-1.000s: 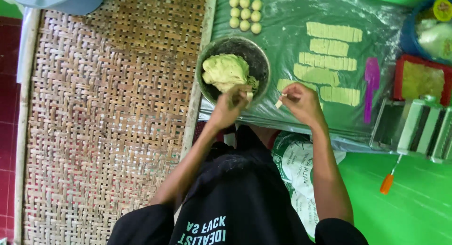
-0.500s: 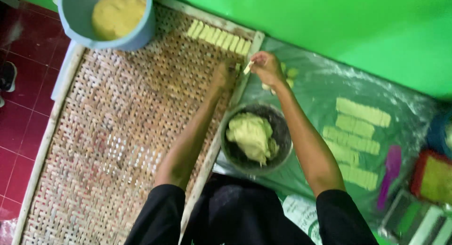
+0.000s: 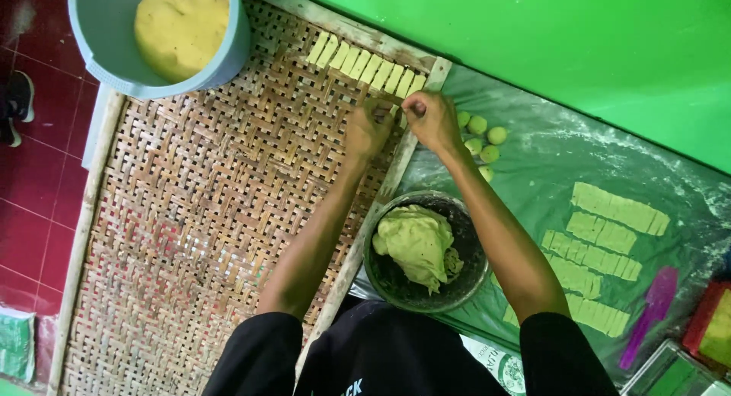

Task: Shaping dough by rolling pre-cut strips and forming small dough balls by hand

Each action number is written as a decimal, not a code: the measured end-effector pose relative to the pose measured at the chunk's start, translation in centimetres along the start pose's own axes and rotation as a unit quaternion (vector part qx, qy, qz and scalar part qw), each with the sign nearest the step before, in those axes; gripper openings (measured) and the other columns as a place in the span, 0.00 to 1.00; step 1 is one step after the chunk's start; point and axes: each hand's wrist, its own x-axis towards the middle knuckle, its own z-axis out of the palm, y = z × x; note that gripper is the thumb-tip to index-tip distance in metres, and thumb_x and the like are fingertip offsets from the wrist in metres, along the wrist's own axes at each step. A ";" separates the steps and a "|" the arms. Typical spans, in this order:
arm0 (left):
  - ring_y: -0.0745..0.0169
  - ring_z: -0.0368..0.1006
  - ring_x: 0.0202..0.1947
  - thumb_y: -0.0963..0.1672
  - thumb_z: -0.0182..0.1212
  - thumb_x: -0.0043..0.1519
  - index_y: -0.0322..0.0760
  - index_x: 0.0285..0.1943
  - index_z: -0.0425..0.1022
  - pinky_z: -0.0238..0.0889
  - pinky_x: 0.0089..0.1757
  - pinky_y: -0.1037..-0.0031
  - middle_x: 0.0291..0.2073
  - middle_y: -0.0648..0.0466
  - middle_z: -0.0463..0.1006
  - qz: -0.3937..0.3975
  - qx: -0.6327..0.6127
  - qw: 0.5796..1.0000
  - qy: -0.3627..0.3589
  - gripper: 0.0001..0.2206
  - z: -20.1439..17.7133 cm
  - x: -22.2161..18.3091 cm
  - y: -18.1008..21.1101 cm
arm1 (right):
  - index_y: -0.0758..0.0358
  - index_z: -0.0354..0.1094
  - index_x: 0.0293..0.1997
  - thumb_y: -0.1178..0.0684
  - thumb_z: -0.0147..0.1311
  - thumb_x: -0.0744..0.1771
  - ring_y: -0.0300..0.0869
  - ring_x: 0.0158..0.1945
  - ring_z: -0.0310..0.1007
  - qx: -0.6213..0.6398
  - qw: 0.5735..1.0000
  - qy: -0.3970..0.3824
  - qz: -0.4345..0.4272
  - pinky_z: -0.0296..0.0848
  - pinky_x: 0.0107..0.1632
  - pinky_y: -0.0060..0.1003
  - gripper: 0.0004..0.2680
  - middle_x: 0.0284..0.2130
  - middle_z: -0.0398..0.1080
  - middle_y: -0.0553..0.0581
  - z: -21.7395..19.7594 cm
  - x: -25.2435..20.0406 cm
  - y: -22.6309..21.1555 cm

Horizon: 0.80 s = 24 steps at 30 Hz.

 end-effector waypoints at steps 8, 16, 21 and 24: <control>0.47 0.82 0.43 0.48 0.64 0.58 0.45 0.48 0.81 0.75 0.48 0.57 0.38 0.52 0.86 0.005 0.014 1.000 -0.004 0.12 -0.2 -0.4 2.1 | 0.57 0.75 0.34 0.59 0.64 0.62 0.56 0.39 0.76 -0.010 0.995 0.039 -0.090 0.75 0.45 0.47 0.03 0.34 0.73 0.59 0.9 0.1 2.1; 0.33 0.79 0.48 0.44 0.65 0.61 0.34 0.59 0.74 0.74 0.49 0.45 0.46 0.39 0.83 0.026 0.003 0.999 0.035 0.18 -0.4 -0.9 3.0 | 0.61 0.75 0.41 0.65 0.58 0.63 0.58 0.42 0.74 0.011 0.992 0.043 -0.119 0.74 0.46 0.47 0.07 0.35 0.68 0.59 -1.8 0.0 -1.4; 0.40 0.81 0.45 0.43 0.65 0.60 0.42 0.62 0.73 0.75 0.49 0.51 0.40 0.46 0.85 0.013 -0.002 0.999 0.034 0.19 0.7 -0.2 1.5 | 0.59 0.77 0.37 0.58 0.63 0.63 0.59 0.44 0.74 -0.006 0.991 0.006 -0.130 0.73 0.49 0.50 0.02 0.37 0.70 0.59 -1.8 0.8 -1.5; 0.41 0.81 0.46 0.44 0.65 0.60 0.43 0.62 0.73 0.75 0.50 0.53 0.40 0.47 0.86 0.007 0.013 1.000 0.027 0.19 -0.2 -0.6 2.9 | 0.58 0.75 0.35 0.57 0.63 0.62 0.59 0.43 0.75 -0.005 0.992 0.005 -0.128 0.72 0.51 0.51 0.03 0.36 0.71 0.60 -0.9 1.3 0.1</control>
